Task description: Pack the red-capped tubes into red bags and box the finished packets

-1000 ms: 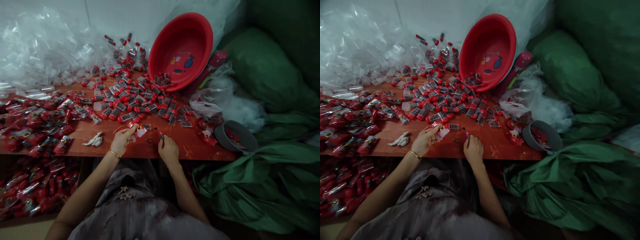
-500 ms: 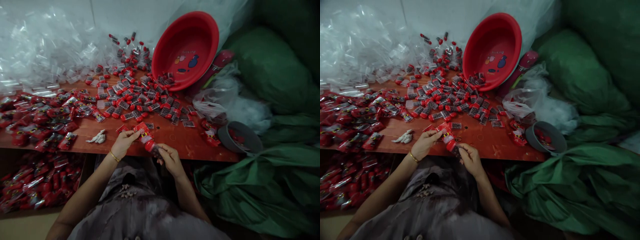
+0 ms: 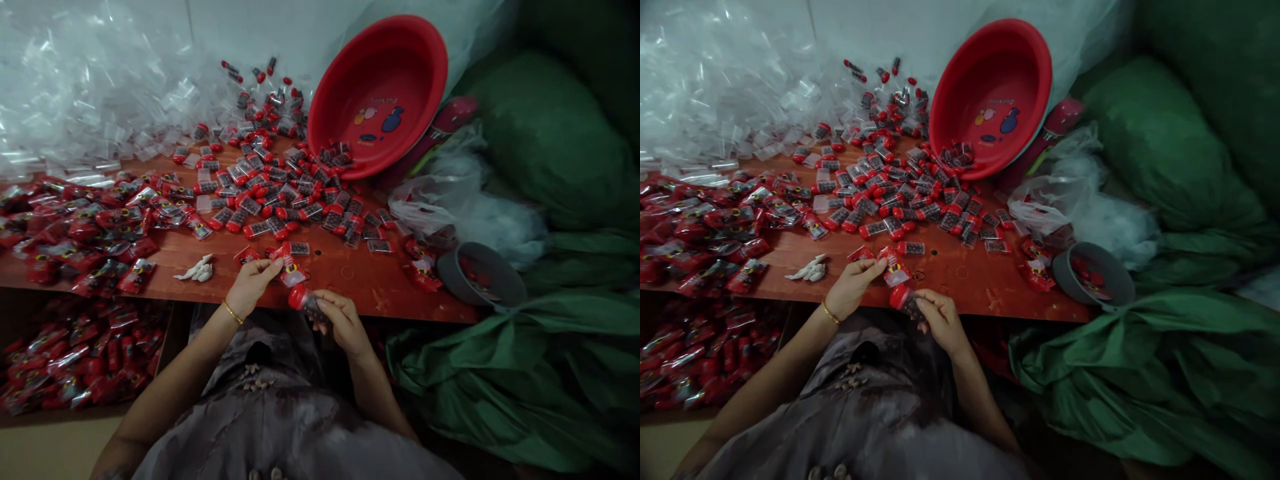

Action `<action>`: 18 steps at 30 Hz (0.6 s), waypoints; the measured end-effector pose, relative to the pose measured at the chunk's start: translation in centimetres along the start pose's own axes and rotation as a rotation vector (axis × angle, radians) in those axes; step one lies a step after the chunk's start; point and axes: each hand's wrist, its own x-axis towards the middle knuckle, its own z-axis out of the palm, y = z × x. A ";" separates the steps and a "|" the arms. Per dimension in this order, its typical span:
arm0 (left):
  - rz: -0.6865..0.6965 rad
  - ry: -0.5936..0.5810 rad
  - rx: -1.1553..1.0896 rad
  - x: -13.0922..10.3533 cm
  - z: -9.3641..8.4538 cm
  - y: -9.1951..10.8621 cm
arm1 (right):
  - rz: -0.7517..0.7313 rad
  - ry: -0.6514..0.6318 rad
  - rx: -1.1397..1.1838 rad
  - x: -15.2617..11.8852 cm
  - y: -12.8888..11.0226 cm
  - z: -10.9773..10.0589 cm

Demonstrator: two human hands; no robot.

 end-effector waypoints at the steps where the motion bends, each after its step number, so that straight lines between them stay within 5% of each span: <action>1: 0.003 -0.003 -0.003 -0.1 0.0 0.1 | 0.007 0.006 0.020 0.1 0.2 0.0; 18: -0.029 0.022 -0.048 -0.1 0.6 -0.3 | -0.020 0.010 -0.038 -0.4 -0.5 0.1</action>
